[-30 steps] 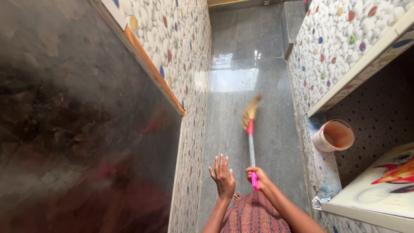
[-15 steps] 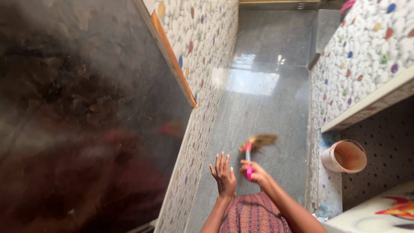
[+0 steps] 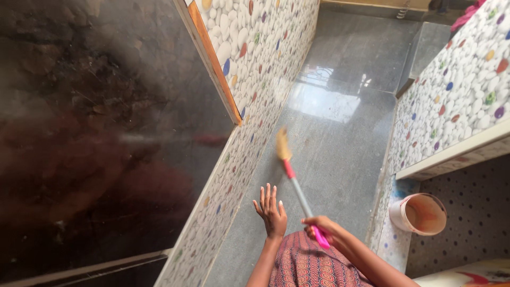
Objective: The person sweeps the floor in a narrow hallway using a broom.
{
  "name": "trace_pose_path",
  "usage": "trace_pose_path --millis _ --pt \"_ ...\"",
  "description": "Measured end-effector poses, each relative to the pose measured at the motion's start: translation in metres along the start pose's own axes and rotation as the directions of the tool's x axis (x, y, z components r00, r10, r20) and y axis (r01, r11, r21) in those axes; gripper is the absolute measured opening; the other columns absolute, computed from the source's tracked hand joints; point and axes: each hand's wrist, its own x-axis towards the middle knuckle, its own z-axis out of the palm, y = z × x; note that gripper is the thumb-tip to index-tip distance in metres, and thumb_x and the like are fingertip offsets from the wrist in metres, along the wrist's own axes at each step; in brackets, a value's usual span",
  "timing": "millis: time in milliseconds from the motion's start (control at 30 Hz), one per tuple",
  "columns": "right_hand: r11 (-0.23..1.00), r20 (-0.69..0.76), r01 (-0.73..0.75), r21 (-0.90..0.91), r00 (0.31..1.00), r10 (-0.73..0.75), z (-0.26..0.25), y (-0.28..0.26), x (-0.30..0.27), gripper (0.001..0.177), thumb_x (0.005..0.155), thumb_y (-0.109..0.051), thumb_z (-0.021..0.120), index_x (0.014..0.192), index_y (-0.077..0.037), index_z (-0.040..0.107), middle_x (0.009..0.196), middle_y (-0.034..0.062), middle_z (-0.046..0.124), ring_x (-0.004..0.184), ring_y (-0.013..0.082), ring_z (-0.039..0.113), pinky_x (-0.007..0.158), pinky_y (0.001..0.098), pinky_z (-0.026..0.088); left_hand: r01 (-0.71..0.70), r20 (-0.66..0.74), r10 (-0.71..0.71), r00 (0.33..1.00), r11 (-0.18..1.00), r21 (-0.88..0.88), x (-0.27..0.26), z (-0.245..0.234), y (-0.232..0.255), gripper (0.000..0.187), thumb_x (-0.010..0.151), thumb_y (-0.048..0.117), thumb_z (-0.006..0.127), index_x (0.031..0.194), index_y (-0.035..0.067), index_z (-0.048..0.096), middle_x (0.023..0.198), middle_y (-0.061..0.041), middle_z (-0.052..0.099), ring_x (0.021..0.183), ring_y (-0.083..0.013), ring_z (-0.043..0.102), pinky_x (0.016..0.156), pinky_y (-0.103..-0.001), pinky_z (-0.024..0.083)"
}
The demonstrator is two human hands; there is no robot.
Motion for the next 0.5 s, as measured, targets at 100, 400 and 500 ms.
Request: trace_pose_path --millis 100,400,500 --pt "0.986 0.112 -0.165 0.007 0.98 0.163 -0.002 0.004 -0.035 0.01 0.098 -0.004 0.056 0.099 0.0 0.047 0.066 0.0013 0.048 0.045 0.0075 0.047 0.037 0.0212 0.045 0.015 -0.014 -0.015 1.0 1.0 -0.007 -0.004 0.006 0.015 0.058 0.091 0.009 0.06 0.148 0.012 0.049 0.163 -0.006 0.038 0.154 -0.0278 0.025 0.122 -0.064 0.003" --pt "0.926 0.208 -0.368 -0.084 0.903 0.377 -0.03 -0.015 -0.039 0.008 0.096 -0.001 0.05 0.098 0.007 0.047 0.075 0.0065 0.054 0.05 0.0071 0.05 0.039 0.0178 0.044 0.059 -0.068 -0.059 0.996 0.998 0.009 -0.019 0.021 0.045 0.058 0.092 0.01 0.06 0.149 0.013 0.049 0.163 -0.006 0.039 0.155 -0.0279 0.026 0.123 -0.062 0.004" --pt "0.918 0.104 -0.379 -0.116 0.915 0.39 -0.049 -0.038 -0.014 0.018 0.094 -0.002 0.052 0.102 0.014 0.051 0.072 0.008 0.055 0.047 0.0099 0.05 0.038 0.02 0.044 0.053 -0.098 -0.051 0.994 0.998 0.02 -0.023 0.025 0.048 0.057 0.092 0.01 0.06 0.149 0.012 0.049 0.162 -0.006 0.04 0.154 -0.0288 0.026 0.123 -0.062 0.004"
